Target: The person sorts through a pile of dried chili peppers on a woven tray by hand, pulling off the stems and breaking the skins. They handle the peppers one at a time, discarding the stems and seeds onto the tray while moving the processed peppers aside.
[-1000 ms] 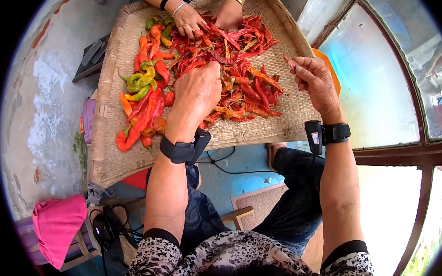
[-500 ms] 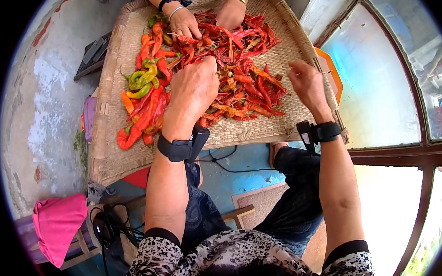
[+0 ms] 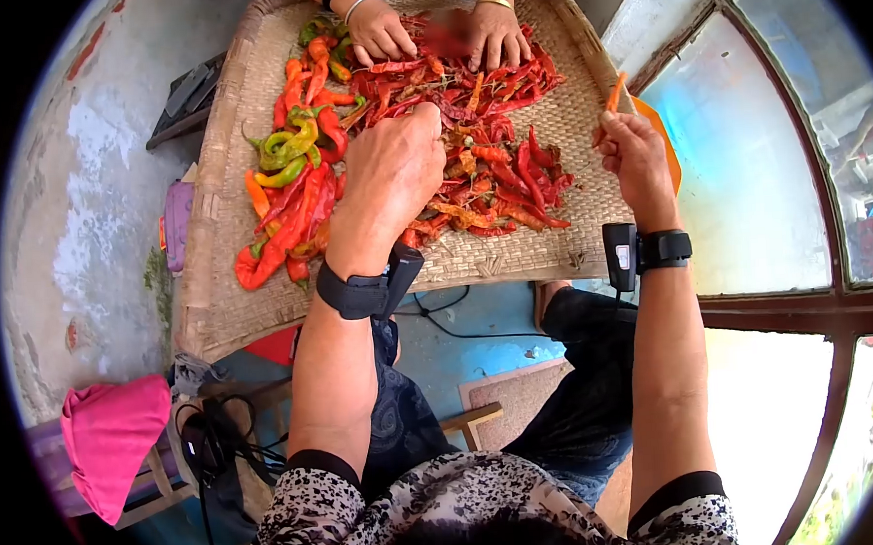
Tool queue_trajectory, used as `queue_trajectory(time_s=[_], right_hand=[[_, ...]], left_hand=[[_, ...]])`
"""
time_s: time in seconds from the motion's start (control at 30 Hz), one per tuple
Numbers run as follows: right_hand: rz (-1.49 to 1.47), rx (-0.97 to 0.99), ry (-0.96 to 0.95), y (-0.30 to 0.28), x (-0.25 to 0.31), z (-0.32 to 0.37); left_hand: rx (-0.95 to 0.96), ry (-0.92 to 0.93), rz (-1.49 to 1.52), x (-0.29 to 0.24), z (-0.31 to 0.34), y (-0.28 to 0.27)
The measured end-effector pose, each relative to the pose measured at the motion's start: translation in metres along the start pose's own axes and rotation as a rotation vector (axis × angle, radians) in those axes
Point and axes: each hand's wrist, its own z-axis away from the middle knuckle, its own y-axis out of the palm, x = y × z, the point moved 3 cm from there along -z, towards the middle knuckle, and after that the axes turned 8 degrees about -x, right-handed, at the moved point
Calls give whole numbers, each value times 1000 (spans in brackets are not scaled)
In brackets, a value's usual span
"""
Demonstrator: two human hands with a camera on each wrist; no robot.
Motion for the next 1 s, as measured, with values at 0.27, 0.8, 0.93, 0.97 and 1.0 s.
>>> queue_trajectory(time_s=[0.27, 0.8, 0.93, 0.97, 1.0], right_hand=[[-625, -217, 178, -25, -4, -12], [804, -6, -164, 35, -33, -17], [330, 13, -92, 31, -16, -6], [324, 13, -72, 30, -17, -2], [326, 10, -69, 28, -14, 0]], left_hand=[[28, -21, 12, 0, -2, 0], [17, -2, 13, -1, -3, 1], [11, -27, -9, 2, -2, -4], [13, -33, -29, 4, -2, -4], [14, -39, -48, 4, -2, -4]])
